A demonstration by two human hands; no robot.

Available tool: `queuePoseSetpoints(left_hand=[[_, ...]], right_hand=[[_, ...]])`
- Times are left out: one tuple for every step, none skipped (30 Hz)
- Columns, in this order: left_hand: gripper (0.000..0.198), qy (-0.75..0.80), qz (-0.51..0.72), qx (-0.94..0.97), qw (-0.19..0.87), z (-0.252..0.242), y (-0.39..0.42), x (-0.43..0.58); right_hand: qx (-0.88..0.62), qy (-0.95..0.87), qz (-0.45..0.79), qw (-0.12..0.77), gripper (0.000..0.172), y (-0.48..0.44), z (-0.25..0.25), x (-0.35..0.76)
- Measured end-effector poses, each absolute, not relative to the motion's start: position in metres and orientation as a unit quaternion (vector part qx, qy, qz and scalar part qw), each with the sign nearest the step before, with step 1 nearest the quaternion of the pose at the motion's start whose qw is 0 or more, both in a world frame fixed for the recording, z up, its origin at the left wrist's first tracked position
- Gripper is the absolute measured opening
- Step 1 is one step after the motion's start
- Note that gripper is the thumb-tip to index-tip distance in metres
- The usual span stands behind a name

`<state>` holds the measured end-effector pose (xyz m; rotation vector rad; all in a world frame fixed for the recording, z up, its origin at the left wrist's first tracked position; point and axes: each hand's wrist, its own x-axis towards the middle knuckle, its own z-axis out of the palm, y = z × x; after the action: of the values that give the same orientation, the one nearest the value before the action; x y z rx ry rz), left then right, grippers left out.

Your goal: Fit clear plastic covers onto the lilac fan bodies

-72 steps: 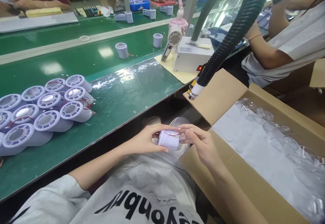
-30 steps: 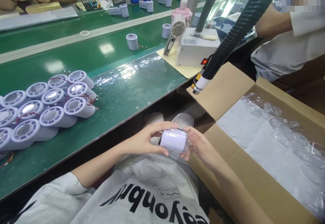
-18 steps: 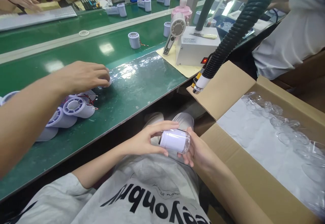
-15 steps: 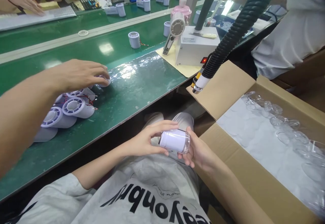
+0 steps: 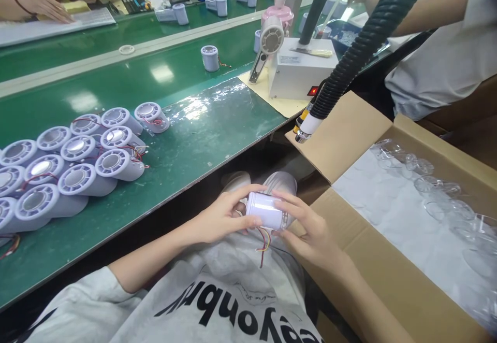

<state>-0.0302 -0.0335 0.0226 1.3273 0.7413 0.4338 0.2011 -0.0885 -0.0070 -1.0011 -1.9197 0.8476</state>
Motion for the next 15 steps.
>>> queuePoseSetpoints(left_hand=[[0.064,0.321,0.194,0.605,0.703,0.023,-0.032,-0.031],[0.067,0.304,0.198,0.615,0.700,0.023,-0.031,-0.032],[0.070,0.287,0.203,0.623,0.699,0.024,-0.031,-0.032],[0.073,0.272,0.206,0.624,0.703,0.024,-0.030,-0.033],[0.075,0.262,0.205,0.617,0.713,0.024,-0.029,-0.034],[0.076,0.258,0.201,0.606,0.725,0.023,-0.029,-0.034],[0.076,0.258,0.196,0.592,0.738,0.022,-0.029,-0.034],[0.077,0.259,0.190,0.580,0.749,0.021,-0.029,-0.034],[0.078,0.260,0.186,0.571,0.756,0.018,-0.029,-0.033],[0.079,0.262,0.184,0.564,0.761,0.015,-0.029,-0.032],[0.080,0.263,0.180,0.561,0.764,0.012,-0.029,-0.031],[0.081,0.265,0.175,0.557,0.768,0.008,-0.030,-0.030],[0.081,0.267,0.171,0.550,0.773,0.005,-0.030,-0.030],[0.081,0.269,0.170,0.539,0.780,0.003,-0.031,-0.030],[0.079,0.275,0.168,0.525,0.788,0.001,-0.032,-0.031]], right_hand=[[-0.405,-0.726,0.384,0.401,0.051,-0.089,-0.006,0.201],[-0.414,-0.681,0.445,0.408,0.055,-0.091,-0.005,0.200],[-0.417,-0.631,0.506,0.414,0.057,-0.092,-0.004,0.199],[-0.414,-0.583,0.559,0.420,0.058,-0.093,-0.003,0.198],[-0.408,-0.544,0.595,0.429,0.057,-0.094,-0.003,0.197],[-0.402,-0.518,0.616,0.437,0.056,-0.095,-0.002,0.197],[-0.400,-0.503,0.626,0.442,0.055,-0.096,-0.002,0.197],[-0.401,-0.497,0.630,0.442,0.056,-0.096,-0.003,0.197],[-0.404,-0.495,0.631,0.440,0.056,-0.096,-0.004,0.198],[-0.409,-0.494,0.631,0.436,0.056,-0.096,-0.005,0.197],[-0.416,-0.493,0.632,0.430,0.056,-0.096,-0.006,0.197],[-0.426,-0.488,0.632,0.426,0.057,-0.097,-0.007,0.195],[-0.436,-0.482,0.631,0.424,0.058,-0.098,-0.008,0.192],[-0.445,-0.476,0.629,0.425,0.059,-0.099,-0.008,0.190],[-0.449,-0.474,0.626,0.426,0.060,-0.100,-0.008,0.187]])
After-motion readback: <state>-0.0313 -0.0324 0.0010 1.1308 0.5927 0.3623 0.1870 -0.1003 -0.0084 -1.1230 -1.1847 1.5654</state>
